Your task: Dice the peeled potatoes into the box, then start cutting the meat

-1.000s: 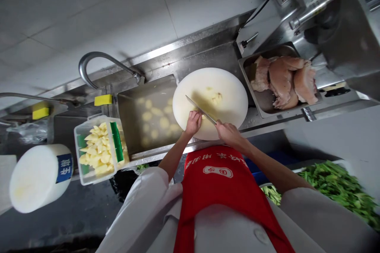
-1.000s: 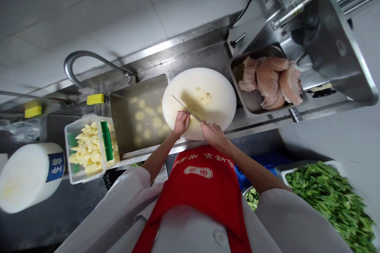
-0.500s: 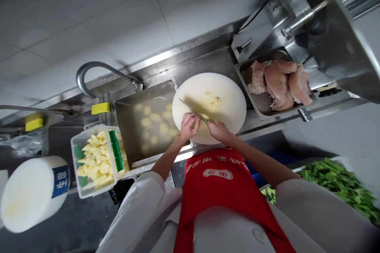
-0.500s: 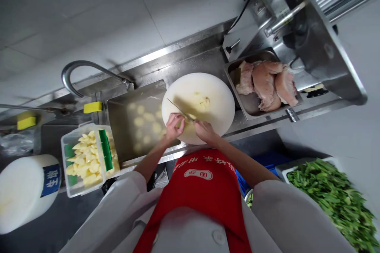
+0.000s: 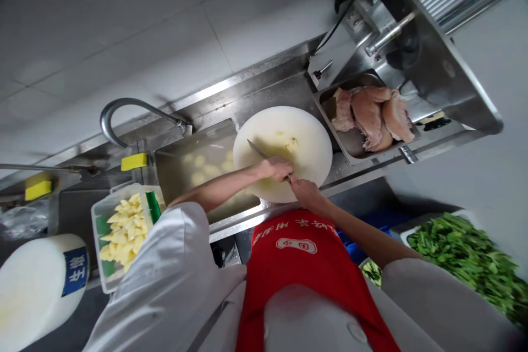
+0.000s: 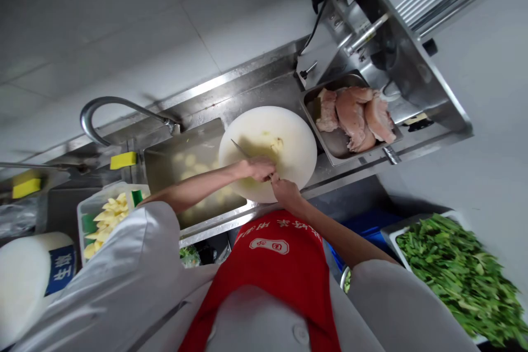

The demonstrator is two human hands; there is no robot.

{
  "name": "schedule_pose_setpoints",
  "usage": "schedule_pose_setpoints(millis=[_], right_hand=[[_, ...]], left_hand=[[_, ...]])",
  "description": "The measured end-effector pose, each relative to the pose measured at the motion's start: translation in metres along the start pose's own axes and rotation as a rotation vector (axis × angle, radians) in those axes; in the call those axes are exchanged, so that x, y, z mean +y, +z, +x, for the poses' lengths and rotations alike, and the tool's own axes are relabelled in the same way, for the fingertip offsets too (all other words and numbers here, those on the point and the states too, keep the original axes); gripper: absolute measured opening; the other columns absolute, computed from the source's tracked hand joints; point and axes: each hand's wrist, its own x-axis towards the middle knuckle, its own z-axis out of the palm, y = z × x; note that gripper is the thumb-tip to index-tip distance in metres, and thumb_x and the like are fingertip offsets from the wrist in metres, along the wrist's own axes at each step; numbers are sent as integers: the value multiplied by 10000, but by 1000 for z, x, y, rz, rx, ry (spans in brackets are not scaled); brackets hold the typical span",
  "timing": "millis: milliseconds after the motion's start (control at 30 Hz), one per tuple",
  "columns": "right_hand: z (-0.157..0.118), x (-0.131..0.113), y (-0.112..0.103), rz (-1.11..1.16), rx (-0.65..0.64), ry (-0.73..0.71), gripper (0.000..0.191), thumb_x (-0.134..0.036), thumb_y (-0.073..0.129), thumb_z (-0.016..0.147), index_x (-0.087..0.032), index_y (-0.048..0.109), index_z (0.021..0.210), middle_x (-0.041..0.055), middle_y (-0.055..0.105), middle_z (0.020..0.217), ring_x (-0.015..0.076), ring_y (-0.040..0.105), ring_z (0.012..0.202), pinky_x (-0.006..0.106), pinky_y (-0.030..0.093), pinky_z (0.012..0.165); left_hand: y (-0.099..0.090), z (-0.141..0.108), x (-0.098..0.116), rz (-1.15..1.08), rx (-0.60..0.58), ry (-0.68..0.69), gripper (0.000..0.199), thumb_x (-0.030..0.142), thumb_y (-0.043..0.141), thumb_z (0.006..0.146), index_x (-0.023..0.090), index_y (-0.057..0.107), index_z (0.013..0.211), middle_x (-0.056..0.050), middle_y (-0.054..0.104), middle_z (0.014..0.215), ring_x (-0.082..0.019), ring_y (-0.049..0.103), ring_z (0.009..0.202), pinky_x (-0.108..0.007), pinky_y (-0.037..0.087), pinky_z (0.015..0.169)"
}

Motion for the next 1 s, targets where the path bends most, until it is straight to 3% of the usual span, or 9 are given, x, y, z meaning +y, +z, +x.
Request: schedule_pose_setpoints(millis=[133, 367, 533, 633, 733, 800, 833, 867, 1000], right_hand=[[4, -1, -3, 6, 18, 15, 310, -218, 247, 1057, -88, 451, 1251, 214, 717, 988, 256, 733, 985, 322, 558, 796], [6, -2, 5, 17, 67, 30, 356, -203, 250, 1047, -100, 442, 1328, 199, 723, 987, 253, 740, 947, 327, 567, 767], [6, -2, 4, 23, 89, 21, 354, -160, 260, 1030, -104, 478, 1304, 208, 720, 977, 235, 736, 950, 287, 549, 771], [5, 3, 0, 19, 73, -9, 368, -170, 238, 1036, -106, 484, 1302, 209, 717, 998, 251, 733, 953, 311, 547, 766], [5, 8, -2, 26, 38, -1, 378, -221, 243, 1047, -108, 462, 1333, 201, 716, 1019, 265, 730, 955, 331, 543, 777], [7, 9, -4, 45, 9, 14, 370, -264, 257, 1051, -114, 477, 1308, 187, 721, 1007, 276, 728, 957, 344, 537, 792], [9, 10, -6, 55, -4, 13, 361, -273, 267, 1050, -119, 486, 1292, 179, 723, 1002, 280, 726, 961, 349, 532, 801], [12, 9, -9, 64, -16, 0, 347, -271, 280, 1047, -125, 493, 1279, 172, 724, 1005, 282, 723, 968, 353, 526, 809], [27, 4, -22, 90, -51, -53, 323, -280, 305, 1046, -146, 519, 1247, 160, 717, 1078, 268, 708, 1014, 334, 498, 840]], left_hand=[[-10, 6, -1, 16, -302, 102, 207, 272, 796, 678, 265, 634, 549, 12, 584, 542, -203, 554, 569, -350, 469, 613], [-40, 2, 16, 89, -283, 142, 121, 279, 836, 694, 237, 746, 764, -9, 695, 783, -192, 594, 646, -316, 444, 611], [-61, 2, 17, -103, -260, 155, 189, 337, 854, 710, 195, 732, 739, -2, 688, 809, -156, 614, 688, -272, 440, 613], [-78, -6, 15, -320, -102, 114, 273, 425, 786, 793, 173, 702, 733, -4, 668, 771, -136, 609, 679, -261, 465, 623], [-85, -35, 9, -343, 359, -57, 300, 470, 641, 917, 184, 689, 841, -35, 675, 860, -151, 637, 758, -287, 517, 686], [-71, -62, 3, -199, 640, -145, 261, 447, 610, 947, 203, 685, 894, -59, 672, 953, -169, 648, 858, -316, 535, 760], [-57, -76, 0, -110, 702, -150, 244, 435, 610, 950, 212, 685, 886, -63, 667, 972, -173, 645, 882, -324, 534, 777], [-40, -89, -2, -24, 716, -140, 235, 425, 610, 952, 219, 685, 865, -61, 663, 967, -174, 640, 877, -328, 531, 774], [35, -123, -5, 177, 497, -99, 253, 488, 679, 891, 240, 708, 933, -74, 661, 1002, -229, 621, 972, -417, 512, 875]])
